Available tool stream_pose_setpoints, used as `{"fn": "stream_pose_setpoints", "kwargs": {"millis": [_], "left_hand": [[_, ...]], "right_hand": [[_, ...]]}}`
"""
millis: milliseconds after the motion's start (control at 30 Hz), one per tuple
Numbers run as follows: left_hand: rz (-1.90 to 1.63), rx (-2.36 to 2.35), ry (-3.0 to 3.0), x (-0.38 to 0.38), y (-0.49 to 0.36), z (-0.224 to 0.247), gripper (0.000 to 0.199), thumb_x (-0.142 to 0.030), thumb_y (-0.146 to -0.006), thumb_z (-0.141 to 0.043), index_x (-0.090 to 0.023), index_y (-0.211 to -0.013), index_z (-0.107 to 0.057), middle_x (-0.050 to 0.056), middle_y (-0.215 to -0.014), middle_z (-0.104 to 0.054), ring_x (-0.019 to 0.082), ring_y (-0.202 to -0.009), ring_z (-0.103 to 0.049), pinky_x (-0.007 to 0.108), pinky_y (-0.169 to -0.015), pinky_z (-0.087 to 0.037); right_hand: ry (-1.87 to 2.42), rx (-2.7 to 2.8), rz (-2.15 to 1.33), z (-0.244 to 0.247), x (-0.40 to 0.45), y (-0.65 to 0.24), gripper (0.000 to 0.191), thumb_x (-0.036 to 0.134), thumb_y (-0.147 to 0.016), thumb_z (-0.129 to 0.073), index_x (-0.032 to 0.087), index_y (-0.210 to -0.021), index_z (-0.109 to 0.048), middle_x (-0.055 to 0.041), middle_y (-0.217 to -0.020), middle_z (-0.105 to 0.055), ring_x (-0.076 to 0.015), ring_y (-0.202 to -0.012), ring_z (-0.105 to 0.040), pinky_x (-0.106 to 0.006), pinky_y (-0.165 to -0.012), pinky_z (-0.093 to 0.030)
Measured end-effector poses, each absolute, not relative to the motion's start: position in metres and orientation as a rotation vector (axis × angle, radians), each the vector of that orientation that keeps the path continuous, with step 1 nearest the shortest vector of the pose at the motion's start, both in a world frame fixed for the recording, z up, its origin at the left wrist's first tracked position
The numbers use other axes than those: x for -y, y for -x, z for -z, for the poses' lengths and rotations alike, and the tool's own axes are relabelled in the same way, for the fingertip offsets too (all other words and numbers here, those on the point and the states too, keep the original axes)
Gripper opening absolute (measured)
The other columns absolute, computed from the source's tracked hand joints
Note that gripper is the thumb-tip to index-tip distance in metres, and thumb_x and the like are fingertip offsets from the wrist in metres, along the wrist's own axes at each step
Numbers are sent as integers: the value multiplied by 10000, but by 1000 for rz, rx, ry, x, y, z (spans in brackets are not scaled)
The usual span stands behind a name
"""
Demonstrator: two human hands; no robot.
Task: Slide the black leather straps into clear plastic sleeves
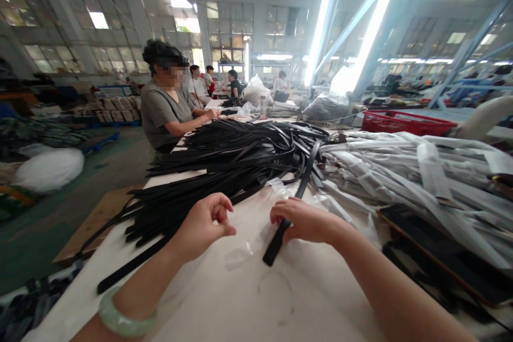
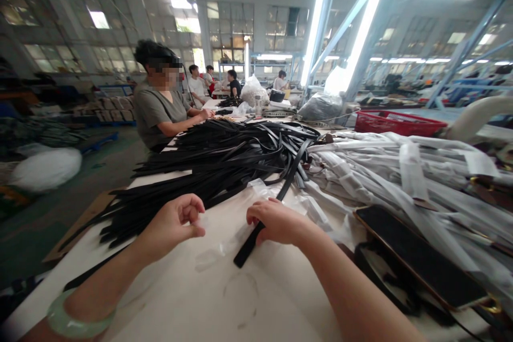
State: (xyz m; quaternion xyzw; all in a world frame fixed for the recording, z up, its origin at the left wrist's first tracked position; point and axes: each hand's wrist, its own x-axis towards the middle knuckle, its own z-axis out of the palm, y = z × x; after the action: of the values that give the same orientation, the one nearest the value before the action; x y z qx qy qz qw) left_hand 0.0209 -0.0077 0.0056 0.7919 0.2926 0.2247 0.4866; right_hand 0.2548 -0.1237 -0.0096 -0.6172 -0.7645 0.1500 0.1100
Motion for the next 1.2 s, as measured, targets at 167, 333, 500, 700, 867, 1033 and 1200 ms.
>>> {"fn": "stream_pose_setpoints", "kwargs": {"millis": [167,333,500,700,867,1033,1200], "left_hand": [[-515,-703,-2003,5,-22,0,269,-148,-589,-707,-182,-805,-552,-81,-579,-519,108,-570,-499,232,-605,-385],[-484,-700,-2060,1,-24,6,247,-147,-598,-702,-184,-797,-559,-75,-588,-533,116,-586,-509,236,-611,-389],[-502,-702,-2034,-2,-24,8,269,-168,-609,-720,-184,-822,-558,-73,-610,-530,117,-596,-512,236,-602,-384],[-508,-698,-1997,0,-24,7,269,-161,-609,-727,-180,-819,-559,-75,-608,-527,112,-598,-509,237,-609,-382],[-500,-702,-1951,0,-24,9,284,-165,-606,-741,-174,-817,-550,-75,-600,-535,105,-585,-498,228,-584,-376],[-520,-696,-1922,-5,-24,14,282,-168,-613,-744,-174,-818,-551,-77,-598,-524,100,-580,-487,220,-566,-370],[-531,-696,-1891,-7,-24,18,292,-181,-609,-755,-174,-817,-550,-78,-599,-515,99,-575,-482,219,-552,-367]], "right_hand": [[1830,2302,-391,7,124,-256,241,203,-699,-791,189,-896,-651,-32,-894,-622,-214,-935,-544,-348,-888,-347],[1622,2195,-326,-2,127,-245,43,124,-822,-634,163,-809,-624,-45,-840,-599,-174,-833,-542,-267,-762,-390],[1629,1962,-188,0,128,-236,64,170,-884,-526,180,-844,-576,-13,-749,-575,-150,-701,-506,-246,-635,-356],[1605,1935,-133,7,126,-230,77,186,-885,-516,183,-818,-554,-13,-736,-573,-155,-715,-504,-248,-646,-350],[1581,1915,-107,8,126,-230,82,195,-883,-524,185,-806,-551,-9,-731,-575,-148,-699,-503,-248,-649,-352],[1573,1886,-92,6,126,-228,73,194,-876,-530,187,-807,-554,-6,-727,-575,-147,-695,-505,-249,-645,-358],[1583,1851,-98,7,126,-228,55,198,-873,-533,190,-830,-565,-6,-738,-590,-146,-689,-513,-253,-639,-358]]}}
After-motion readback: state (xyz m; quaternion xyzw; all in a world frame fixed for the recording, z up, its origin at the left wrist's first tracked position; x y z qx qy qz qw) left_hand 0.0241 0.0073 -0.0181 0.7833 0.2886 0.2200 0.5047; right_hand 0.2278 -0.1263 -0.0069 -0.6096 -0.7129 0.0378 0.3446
